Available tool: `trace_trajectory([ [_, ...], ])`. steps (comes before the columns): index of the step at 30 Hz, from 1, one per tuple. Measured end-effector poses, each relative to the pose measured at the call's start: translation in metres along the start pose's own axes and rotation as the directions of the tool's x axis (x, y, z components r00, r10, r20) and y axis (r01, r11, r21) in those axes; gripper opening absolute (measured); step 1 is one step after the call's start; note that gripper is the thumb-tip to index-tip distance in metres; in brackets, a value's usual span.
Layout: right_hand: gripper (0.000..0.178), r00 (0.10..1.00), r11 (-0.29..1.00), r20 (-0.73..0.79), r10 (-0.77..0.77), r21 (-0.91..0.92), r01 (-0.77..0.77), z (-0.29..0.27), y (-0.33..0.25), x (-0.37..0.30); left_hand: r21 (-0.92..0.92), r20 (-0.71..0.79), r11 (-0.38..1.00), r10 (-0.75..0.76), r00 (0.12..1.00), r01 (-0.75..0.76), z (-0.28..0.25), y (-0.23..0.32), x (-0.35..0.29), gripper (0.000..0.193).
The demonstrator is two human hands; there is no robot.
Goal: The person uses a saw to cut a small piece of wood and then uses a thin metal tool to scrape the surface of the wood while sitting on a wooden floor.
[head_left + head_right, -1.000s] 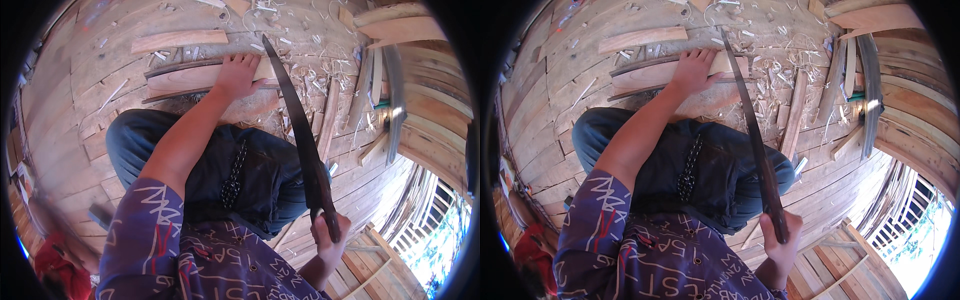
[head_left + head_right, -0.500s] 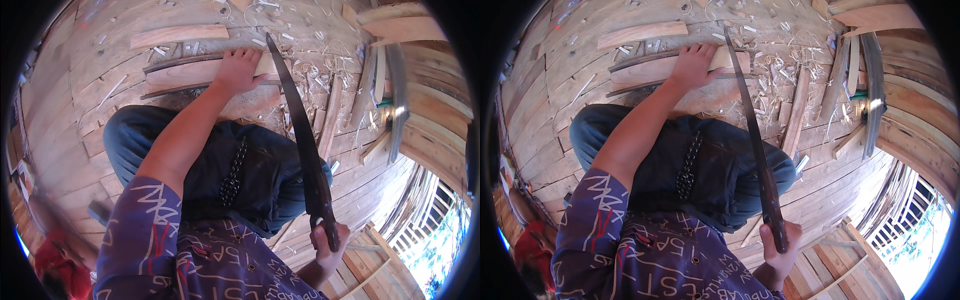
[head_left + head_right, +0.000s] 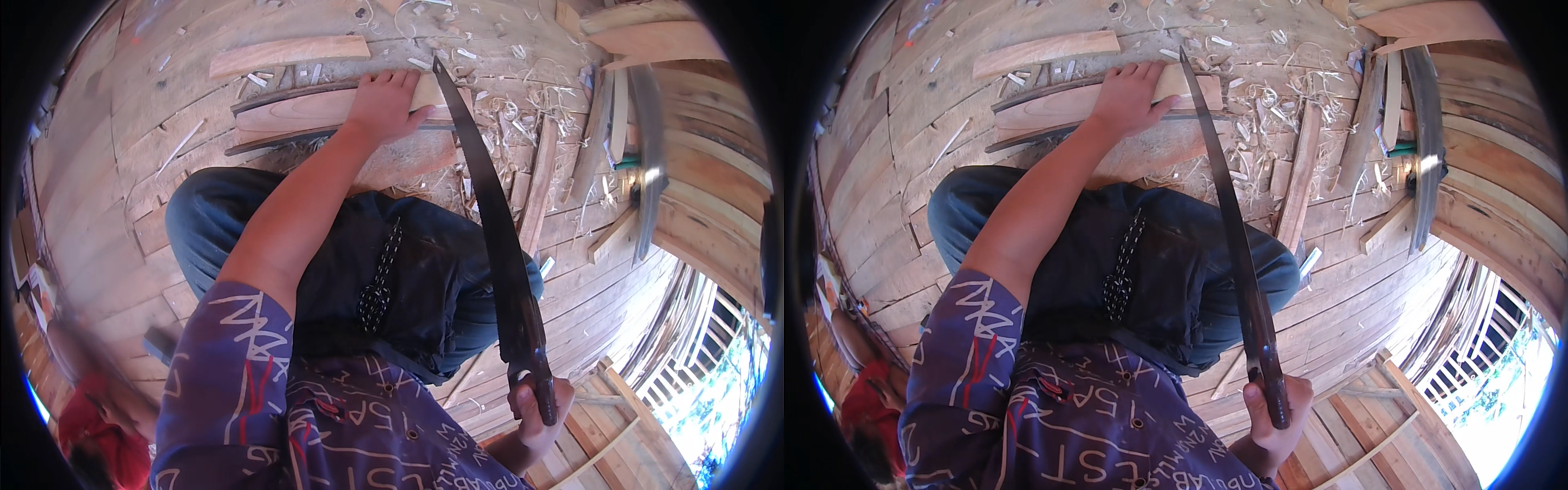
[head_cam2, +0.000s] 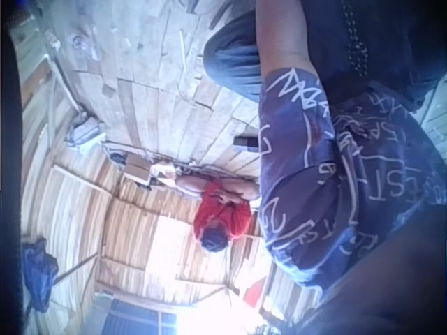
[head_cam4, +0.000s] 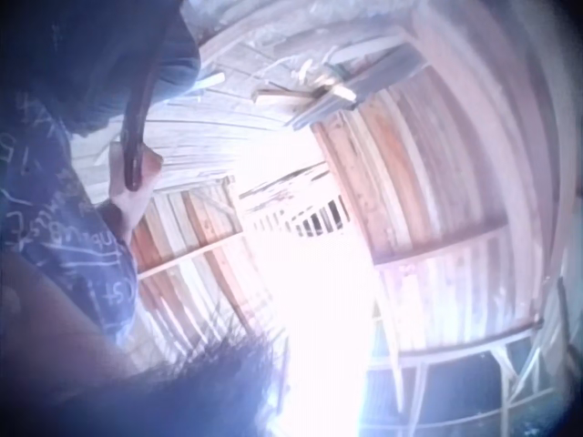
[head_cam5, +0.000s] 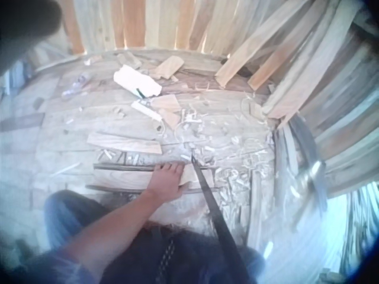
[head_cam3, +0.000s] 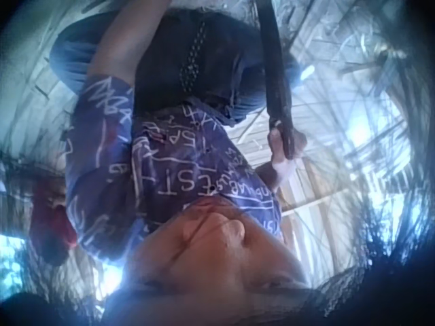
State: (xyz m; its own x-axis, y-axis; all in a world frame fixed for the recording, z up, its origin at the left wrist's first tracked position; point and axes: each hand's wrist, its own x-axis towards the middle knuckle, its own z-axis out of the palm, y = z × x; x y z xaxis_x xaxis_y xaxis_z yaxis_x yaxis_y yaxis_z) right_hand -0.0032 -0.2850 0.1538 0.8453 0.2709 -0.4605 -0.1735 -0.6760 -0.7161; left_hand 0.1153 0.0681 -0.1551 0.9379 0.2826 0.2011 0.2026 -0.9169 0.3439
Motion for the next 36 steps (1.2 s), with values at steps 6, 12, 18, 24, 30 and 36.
trace_trajectory([
  [6, 0.038, 1.0, 0.996, -0.028, 0.005, -0.086, -0.007, -0.005, -0.01, 0.01, -0.007, 0.044, 1.0, -0.02, 0.999, 0.02, -0.002, -0.002, 0.004, 0.066],
  [12, 0.038, 0.999, 0.996, -0.04, -0.036, -0.089, 0.033, -0.015, -0.009, -0.001, 0.022, -0.014, 0.998, 0.052, 0.999, -0.052, -0.002, 0.003, 0.001, 0.066],
  [18, 0.033, 0.993, 0.993, -0.028, 0.117, -0.001, -0.117, 0.034, -0.007, 0.051, -0.016, 0.01, 1.0, 0.009, 1.0, -0.009, -0.001, -0.004, -0.001, 0.064],
  [24, 0.033, 0.998, 0.994, -0.044, -0.037, -0.105, 0.032, -0.015, 0.006, -0.006, -0.006, 0.011, 1.0, -0.005, 1.0, 0.005, -0.002, 0.003, 0.003, 0.065],
  [30, 0.034, 1.0, 0.996, -0.008, -0.021, -0.086, 0.02, -0.01, -0.001, 0.01, -0.041, 0.011, 0.998, -0.055, 0.998, 0.055, -0.001, -0.006, 0.004, 0.066],
  [36, 0.035, 1.0, 0.998, 0.006, 0.013, -0.063, -0.013, -0.021, -0.002, 0.002, 0.009, 0.069, 1.0, -0.02, 0.997, 0.019, -0.007, 0.0, 0.005, 0.067],
])
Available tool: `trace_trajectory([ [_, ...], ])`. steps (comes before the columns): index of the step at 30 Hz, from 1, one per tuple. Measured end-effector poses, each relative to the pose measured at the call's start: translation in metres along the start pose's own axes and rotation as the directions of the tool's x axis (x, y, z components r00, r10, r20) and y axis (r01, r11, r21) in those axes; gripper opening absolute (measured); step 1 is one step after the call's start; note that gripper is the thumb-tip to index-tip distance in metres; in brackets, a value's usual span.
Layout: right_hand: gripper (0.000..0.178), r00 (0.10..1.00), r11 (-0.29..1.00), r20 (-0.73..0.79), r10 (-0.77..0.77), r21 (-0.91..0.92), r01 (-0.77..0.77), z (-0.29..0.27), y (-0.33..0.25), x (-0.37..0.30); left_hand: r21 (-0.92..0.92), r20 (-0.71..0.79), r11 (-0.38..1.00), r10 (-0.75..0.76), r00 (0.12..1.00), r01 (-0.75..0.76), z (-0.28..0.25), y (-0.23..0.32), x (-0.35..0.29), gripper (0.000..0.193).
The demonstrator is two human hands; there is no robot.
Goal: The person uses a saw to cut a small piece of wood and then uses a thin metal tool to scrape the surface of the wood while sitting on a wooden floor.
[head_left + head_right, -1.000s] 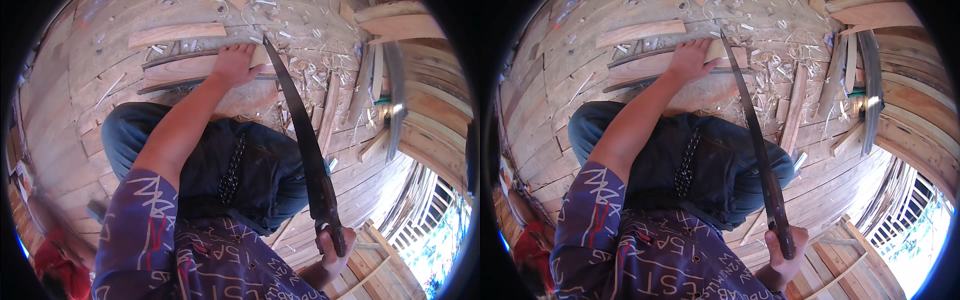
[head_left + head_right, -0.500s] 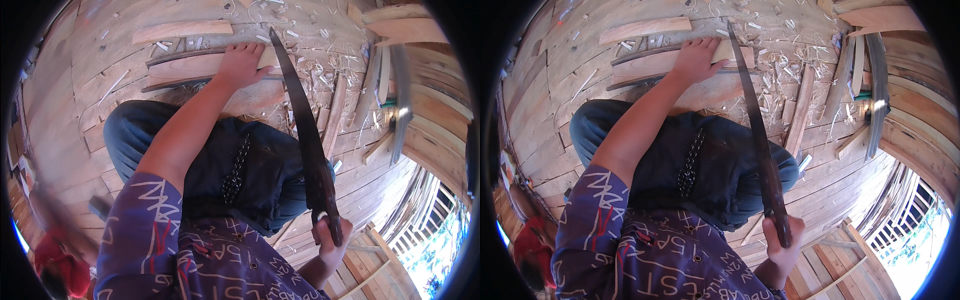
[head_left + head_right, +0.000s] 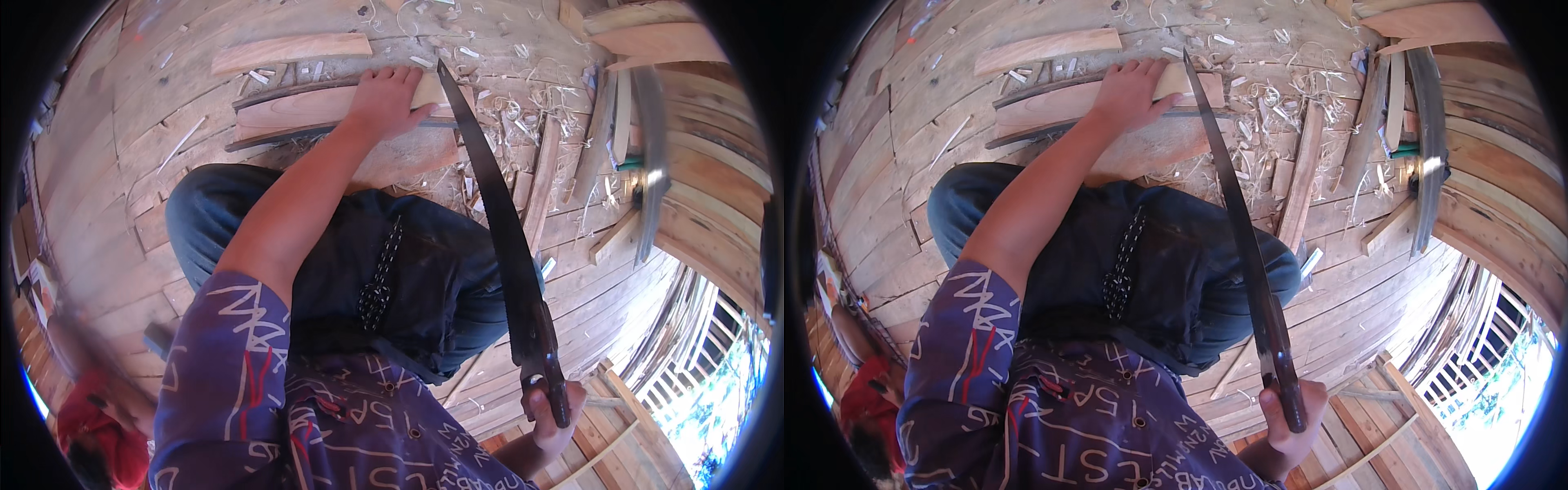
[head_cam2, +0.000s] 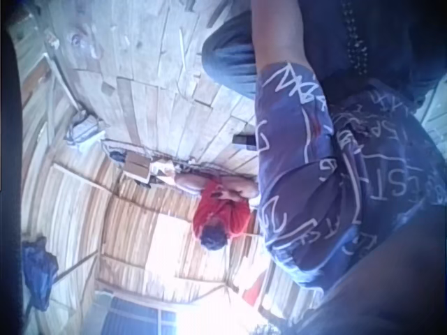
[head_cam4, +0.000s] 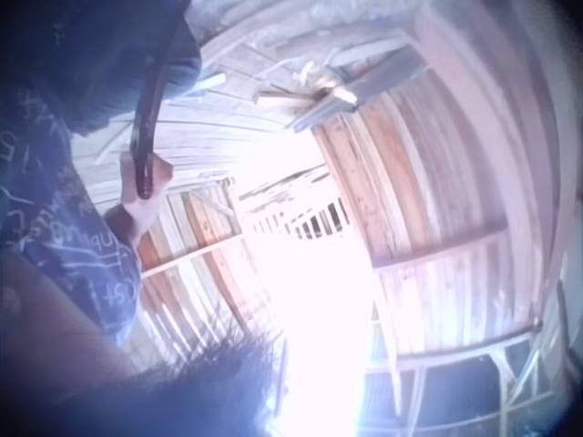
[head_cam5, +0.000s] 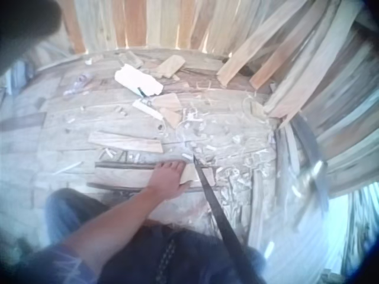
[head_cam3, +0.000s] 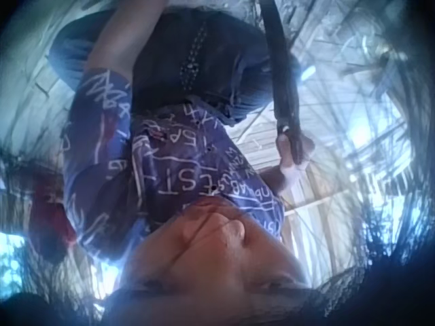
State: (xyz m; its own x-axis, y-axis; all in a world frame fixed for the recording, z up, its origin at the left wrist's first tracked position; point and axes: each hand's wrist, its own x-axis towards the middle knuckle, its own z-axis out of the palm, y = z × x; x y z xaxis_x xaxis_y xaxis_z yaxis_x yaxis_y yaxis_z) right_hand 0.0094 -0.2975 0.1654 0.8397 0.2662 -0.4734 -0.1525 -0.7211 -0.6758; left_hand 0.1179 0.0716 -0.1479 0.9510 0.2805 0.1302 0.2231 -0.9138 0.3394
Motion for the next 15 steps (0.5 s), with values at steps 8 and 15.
trace_trajectory([
  [8, 0.034, 0.999, 0.996, -0.018, 0.031, 0.087, -0.029, 0.031, -0.003, 0.037, -0.002, -0.056, 0.997, 0.072, 0.996, -0.073, 0.003, 0.002, -0.003, 0.066],
  [15, 0.032, 1.0, 0.995, 0.023, -0.01, 0.101, 0.007, 0.02, 0.022, 0.015, -0.003, -0.047, 1.0, 0.028, 0.998, -0.029, 0.004, 0.0, -0.004, 0.066],
])
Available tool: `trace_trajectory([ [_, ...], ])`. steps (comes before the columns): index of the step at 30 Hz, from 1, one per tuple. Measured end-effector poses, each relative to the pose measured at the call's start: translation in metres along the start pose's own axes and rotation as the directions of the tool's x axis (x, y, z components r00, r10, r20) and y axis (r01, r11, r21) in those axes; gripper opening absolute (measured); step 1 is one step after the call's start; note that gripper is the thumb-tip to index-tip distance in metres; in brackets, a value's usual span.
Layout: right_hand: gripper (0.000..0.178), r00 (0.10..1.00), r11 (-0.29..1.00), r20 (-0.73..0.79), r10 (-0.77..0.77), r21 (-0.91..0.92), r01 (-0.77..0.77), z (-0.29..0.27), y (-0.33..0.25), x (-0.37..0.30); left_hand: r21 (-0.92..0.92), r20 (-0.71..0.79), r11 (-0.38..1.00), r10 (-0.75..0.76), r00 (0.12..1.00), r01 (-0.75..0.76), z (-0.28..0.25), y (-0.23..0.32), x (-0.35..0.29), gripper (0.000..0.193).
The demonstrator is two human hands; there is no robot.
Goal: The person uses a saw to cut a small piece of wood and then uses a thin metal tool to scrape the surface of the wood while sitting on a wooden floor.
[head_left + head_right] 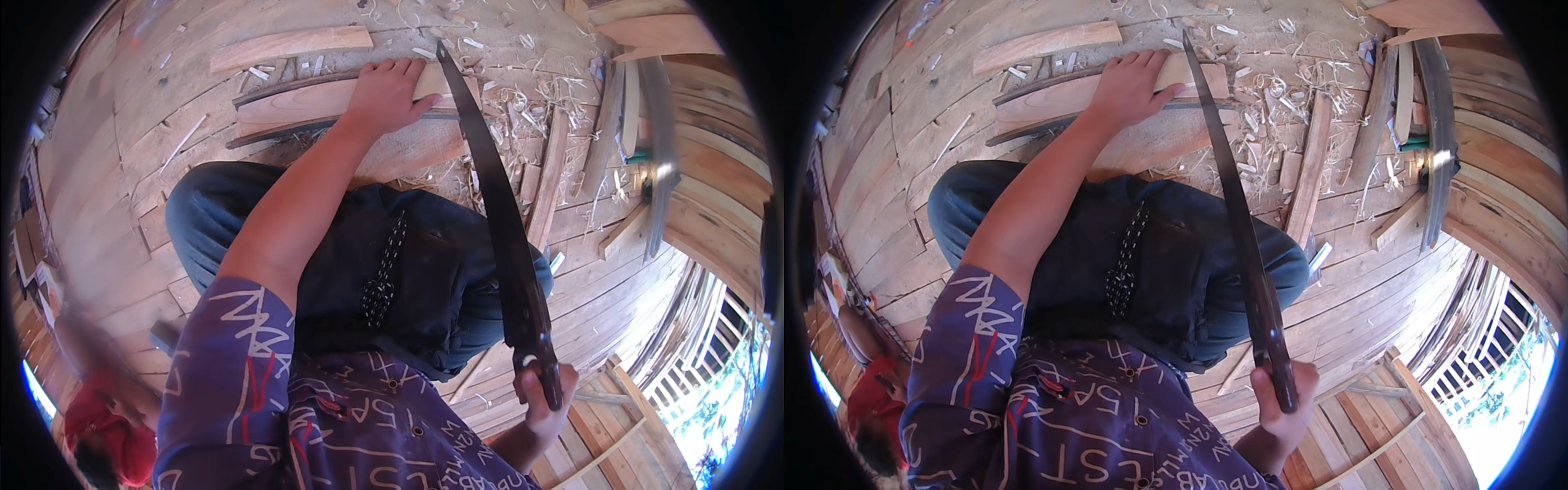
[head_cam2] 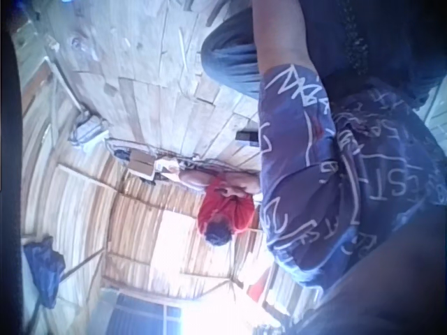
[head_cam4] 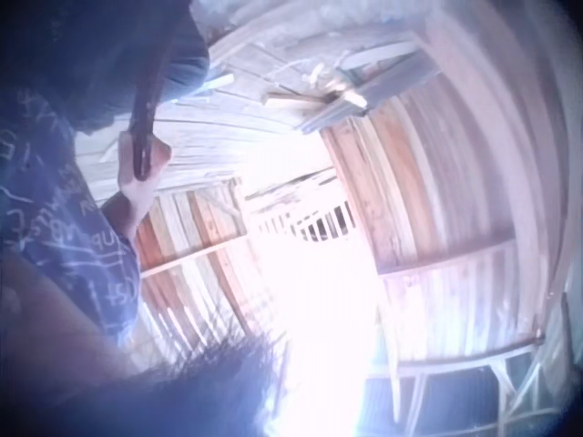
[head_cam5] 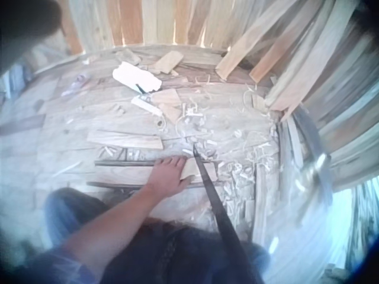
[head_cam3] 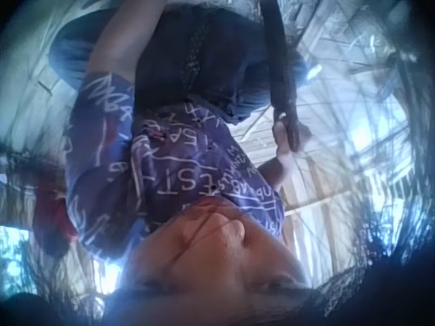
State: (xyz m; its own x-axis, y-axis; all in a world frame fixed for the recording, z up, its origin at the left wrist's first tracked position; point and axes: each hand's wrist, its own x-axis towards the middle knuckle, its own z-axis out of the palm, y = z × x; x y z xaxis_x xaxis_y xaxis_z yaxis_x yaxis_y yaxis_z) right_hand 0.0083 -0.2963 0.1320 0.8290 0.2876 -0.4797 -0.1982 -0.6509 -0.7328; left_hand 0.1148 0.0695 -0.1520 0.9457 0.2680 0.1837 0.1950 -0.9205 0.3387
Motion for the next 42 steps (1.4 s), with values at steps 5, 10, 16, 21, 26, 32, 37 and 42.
trace_trajectory([
  [5, 0.04, 0.995, 1.0, -0.097, -0.023, 0.009, 0.024, -0.01, 0.001, -0.01, -0.04, -0.046, 0.999, 0.027, 0.999, -0.029, 0.001, -0.007, 0.0, 0.067],
  [10, 0.043, 0.994, 0.996, -0.091, -0.067, -0.061, 0.061, -0.01, -0.009, 0.012, -0.032, -0.043, 0.999, -0.045, 0.998, 0.044, 0.006, -0.005, 0.005, 0.067],
  [16, 0.038, 0.999, 0.996, -0.028, -0.046, -0.081, 0.044, -0.019, -0.011, -0.01, -0.002, -0.004, 1.0, -0.003, 1.0, 0.003, -0.002, 0.0, 0.001, 0.066],
  [21, 0.033, 1.0, 0.997, -0.016, -0.019, -0.08, 0.018, 0.01, -0.034, 0.012, -0.03, 0.005, 0.999, -0.009, 1.0, 0.009, 0.001, -0.001, 0.003, 0.067],
  [26, 0.024, 1.0, 1.0, 0.023, -0.012, -0.021, 0.013, 0.035, -0.012, 0.049, -0.034, 0.006, 0.999, -0.019, 1.0, 0.019, 0.001, -0.004, 0.002, 0.069],
  [32, 0.037, 1.0, 0.999, -0.014, -0.025, -0.046, 0.025, -0.011, 0.002, -0.013, -0.012, -0.047, 1.0, 0.009, 0.999, -0.01, 0.003, -0.005, 0.0, 0.067],
  [37, 0.039, 0.999, 0.999, -0.053, -0.011, -0.033, 0.01, 0.002, -0.006, 0.005, -0.054, -0.046, 0.998, -0.034, 0.998, 0.031, 0.004, -0.005, 0.001, 0.065],
  [42, 0.036, 1.0, 0.998, 0.003, -0.025, -0.065, 0.025, -0.006, -0.015, 0.017, -0.057, -0.042, 0.997, -0.054, 0.998, 0.052, 0.003, -0.005, 0.005, 0.064],
])
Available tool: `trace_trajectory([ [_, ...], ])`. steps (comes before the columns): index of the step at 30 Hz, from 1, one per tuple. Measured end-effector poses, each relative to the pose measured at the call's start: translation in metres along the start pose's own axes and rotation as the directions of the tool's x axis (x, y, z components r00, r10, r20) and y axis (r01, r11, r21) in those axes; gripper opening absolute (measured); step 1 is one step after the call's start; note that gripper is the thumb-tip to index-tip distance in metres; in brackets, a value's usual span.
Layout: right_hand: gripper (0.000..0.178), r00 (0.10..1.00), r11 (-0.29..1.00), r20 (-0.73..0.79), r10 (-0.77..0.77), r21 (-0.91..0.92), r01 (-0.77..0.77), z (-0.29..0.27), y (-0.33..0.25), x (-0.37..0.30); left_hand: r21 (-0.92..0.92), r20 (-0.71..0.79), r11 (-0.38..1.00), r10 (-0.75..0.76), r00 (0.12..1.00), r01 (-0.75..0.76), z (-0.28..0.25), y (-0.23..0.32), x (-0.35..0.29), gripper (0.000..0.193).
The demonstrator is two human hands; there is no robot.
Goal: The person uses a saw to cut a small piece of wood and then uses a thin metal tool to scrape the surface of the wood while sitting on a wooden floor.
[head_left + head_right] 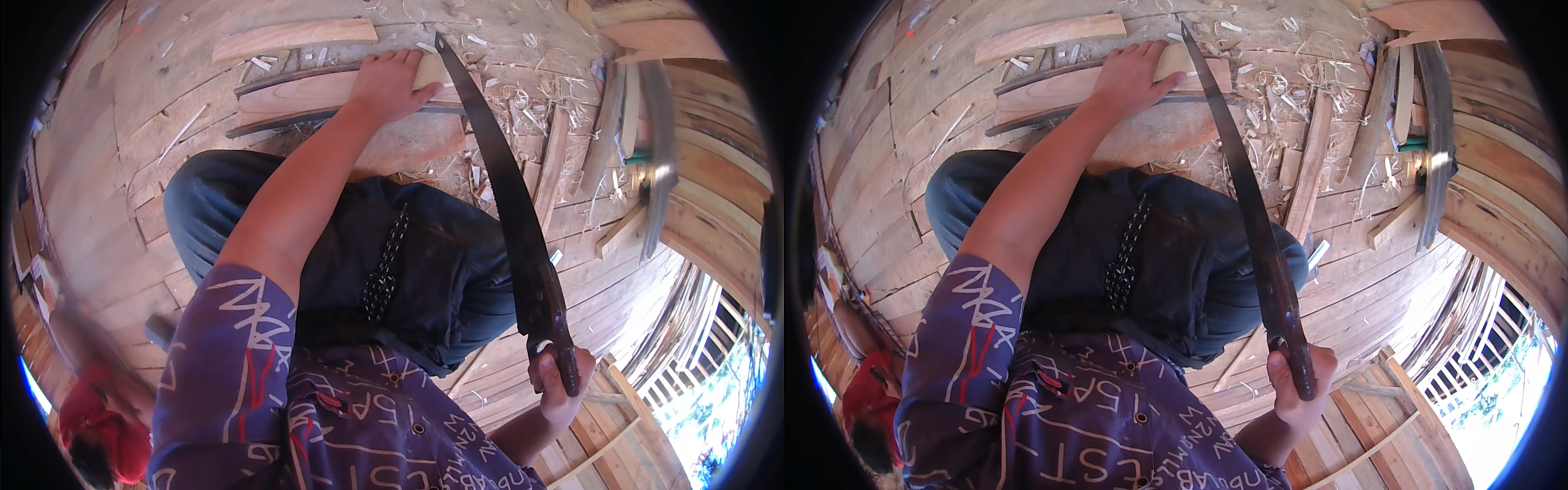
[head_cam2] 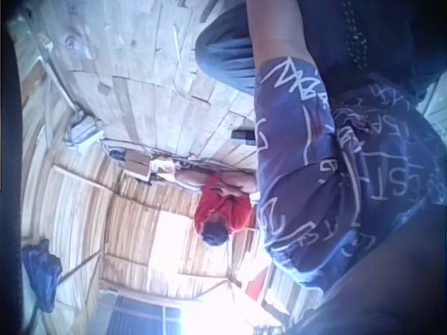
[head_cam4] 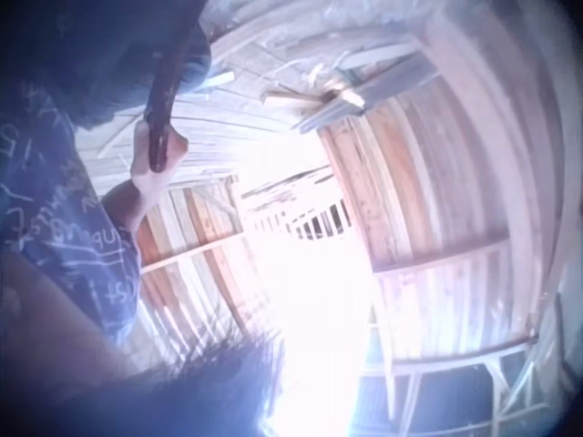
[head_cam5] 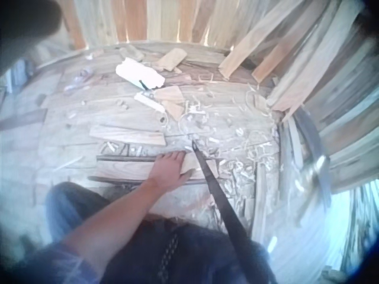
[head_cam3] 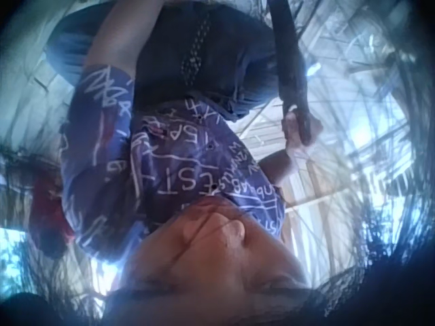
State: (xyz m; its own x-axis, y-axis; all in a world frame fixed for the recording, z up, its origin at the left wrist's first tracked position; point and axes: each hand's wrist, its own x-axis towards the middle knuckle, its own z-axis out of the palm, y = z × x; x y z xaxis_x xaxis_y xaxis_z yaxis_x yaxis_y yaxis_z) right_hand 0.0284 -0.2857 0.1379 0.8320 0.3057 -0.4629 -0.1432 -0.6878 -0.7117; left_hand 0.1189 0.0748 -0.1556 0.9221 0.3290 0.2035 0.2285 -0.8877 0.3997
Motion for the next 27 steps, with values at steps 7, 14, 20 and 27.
trace_trajectory([
  [7, 0.036, 0.999, 0.999, 0.042, 0.018, 0.028, -0.019, -0.007, -0.005, -0.018, 0.025, -0.012, 0.998, 0.054, 0.998, -0.053, 0.002, 0.002, -0.003, 0.064],
  [14, 0.028, 0.996, 0.99, 0.017, 0.083, 0.114, -0.085, 0.043, -0.002, 0.037, 0.006, -0.012, 0.999, 0.041, 0.999, -0.041, 0.001, 0.001, -0.004, 0.066],
  [20, 0.035, 0.999, 0.999, -0.014, -0.04, 0.012, 0.04, 0.003, 0.009, -0.014, 0.042, -0.013, 0.998, 0.048, 0.999, -0.047, 0.006, 0.0, -0.004, 0.064],
  [27, 0.034, 1.0, 0.999, -0.019, -0.012, 0.052, 0.013, 0.0, 0.004, 0.006, 0.022, -0.028, 1.0, 0.016, 0.999, -0.015, 0.003, 0.001, -0.003, 0.065],
])
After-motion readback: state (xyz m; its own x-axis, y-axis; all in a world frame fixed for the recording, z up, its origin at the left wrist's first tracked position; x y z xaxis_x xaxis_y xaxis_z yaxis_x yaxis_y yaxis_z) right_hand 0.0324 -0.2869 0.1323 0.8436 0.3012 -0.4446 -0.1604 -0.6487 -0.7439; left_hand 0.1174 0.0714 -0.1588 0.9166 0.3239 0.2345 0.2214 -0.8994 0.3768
